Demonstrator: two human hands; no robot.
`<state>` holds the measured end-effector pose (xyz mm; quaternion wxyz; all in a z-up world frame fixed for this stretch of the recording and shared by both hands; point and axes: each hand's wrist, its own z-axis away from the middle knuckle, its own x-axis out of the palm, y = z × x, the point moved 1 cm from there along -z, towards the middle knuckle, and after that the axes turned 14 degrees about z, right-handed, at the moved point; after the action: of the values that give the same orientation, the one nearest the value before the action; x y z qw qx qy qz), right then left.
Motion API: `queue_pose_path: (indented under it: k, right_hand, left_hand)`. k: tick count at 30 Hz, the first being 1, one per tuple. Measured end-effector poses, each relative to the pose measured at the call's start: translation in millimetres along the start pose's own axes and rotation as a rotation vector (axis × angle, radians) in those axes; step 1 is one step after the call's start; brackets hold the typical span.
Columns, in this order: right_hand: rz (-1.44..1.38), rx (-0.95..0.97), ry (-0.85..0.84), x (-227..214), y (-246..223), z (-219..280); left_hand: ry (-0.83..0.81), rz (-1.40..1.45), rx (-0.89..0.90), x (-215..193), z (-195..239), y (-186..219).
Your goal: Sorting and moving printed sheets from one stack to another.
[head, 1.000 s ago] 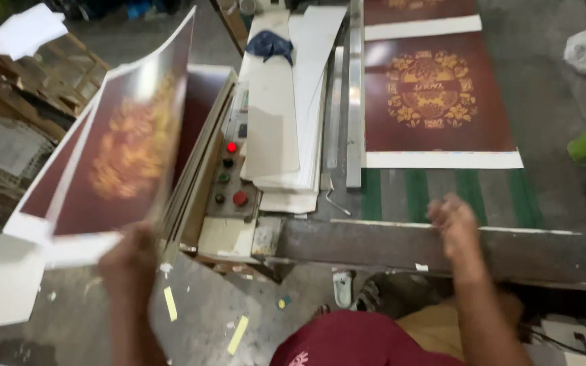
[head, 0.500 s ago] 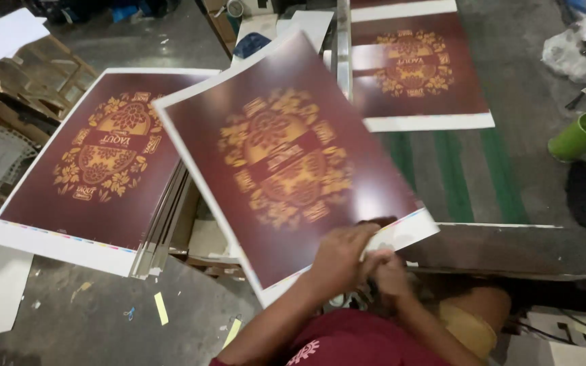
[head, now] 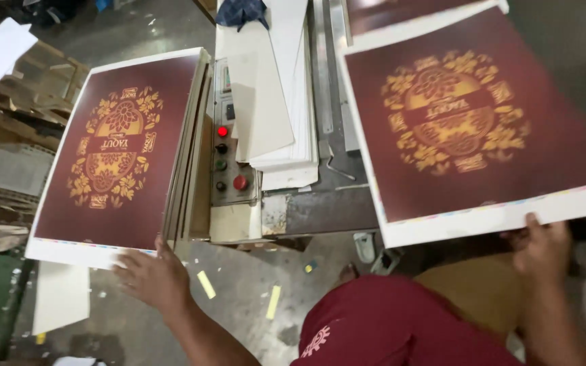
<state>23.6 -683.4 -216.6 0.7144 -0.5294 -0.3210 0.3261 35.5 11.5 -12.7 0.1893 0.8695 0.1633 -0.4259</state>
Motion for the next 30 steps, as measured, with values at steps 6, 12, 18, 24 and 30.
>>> queue_pose_path:
  k: [6,12,18,24,30]
  right_hand:
    - [0.015,-0.134,-0.019,-8,10,1]
    - [0.089,-0.139,-0.063,38,11,-28]
    - [0.096,-0.127,-0.109,91,6,-127]
    - [0.051,0.040,-0.195,124,-35,-117]
    - [0.289,0.233,-0.337,139,-39,-8]
  left_hand:
    - [-0.173,0.061,0.019,-4,6,-28]
    - [-0.236,-0.066,0.173,-31,-22,-42]
    - [-0.410,-0.062,0.072,-59,-45,-29]
    - [-0.028,-0.104,0.224,-70,-53,-28]
    - [0.033,0.501,0.464,-62,-44,36]
